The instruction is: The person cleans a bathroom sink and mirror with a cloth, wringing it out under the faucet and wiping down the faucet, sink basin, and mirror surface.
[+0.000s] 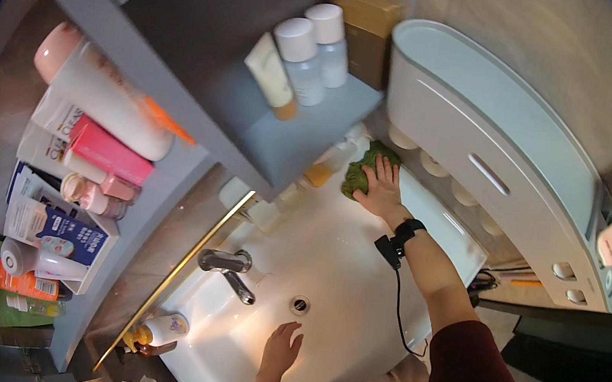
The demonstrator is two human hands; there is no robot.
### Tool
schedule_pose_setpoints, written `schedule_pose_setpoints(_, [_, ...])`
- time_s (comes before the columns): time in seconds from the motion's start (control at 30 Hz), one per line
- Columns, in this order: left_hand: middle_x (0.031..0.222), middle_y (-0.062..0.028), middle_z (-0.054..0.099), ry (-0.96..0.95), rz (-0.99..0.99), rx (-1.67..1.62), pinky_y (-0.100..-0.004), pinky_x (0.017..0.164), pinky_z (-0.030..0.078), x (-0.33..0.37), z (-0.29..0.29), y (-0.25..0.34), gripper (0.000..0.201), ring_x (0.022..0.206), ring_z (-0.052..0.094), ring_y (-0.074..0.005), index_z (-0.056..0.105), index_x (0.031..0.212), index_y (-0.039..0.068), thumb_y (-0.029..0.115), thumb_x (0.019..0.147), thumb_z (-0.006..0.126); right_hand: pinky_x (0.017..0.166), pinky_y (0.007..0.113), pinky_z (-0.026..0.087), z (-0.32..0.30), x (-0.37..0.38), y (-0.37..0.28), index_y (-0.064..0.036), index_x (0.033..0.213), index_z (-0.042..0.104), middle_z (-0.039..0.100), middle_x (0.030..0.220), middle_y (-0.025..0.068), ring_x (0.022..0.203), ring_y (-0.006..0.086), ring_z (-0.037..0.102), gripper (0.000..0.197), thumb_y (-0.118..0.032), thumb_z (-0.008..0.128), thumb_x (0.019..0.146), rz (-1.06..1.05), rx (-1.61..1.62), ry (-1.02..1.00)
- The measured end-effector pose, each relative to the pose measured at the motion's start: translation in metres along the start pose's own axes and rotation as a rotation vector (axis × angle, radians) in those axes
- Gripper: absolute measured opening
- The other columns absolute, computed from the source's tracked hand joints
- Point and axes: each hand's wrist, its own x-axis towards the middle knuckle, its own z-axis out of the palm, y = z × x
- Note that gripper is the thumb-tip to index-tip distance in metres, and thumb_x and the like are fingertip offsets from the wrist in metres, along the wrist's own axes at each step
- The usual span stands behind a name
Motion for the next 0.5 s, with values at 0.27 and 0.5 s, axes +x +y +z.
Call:
schedule_pose_setpoints(0.27, [0.112,-0.0164,0.062,-0.015,0.135,0.066,-0.0432,0.087,0.048,-0.008,0.006,0.006,0.027,0.102,0.058,-0.0359,0.059,0.112,0.004,0.016,0.088,0.06,0.114,0.053,0.013,-0.031,-0.137,0.084,-0.0055,0.129,0.045,0.028,0.145,0.0261,0.137,0.0392,0.023,0.067,-0.042,0.061,0.075,0.007,-0.032,0.205])
schedule_pose_setpoints(0.5, [0.112,-0.0173,0.062,0.021,0.097,0.023,-0.0416,0.089,0.047,-0.043,-0.008,0.002,0.027,0.105,0.058,-0.0352,0.06,0.111,0.002,0.015,0.088,0.06,0.112,0.055,0.016,-0.041,-0.251,0.136,-0.0023,0.129,0.043,0.03,0.143,0.0276,0.135,0.0433,0.024,0.065,-0.042,0.058,0.079,0.146,-0.153,0.285])
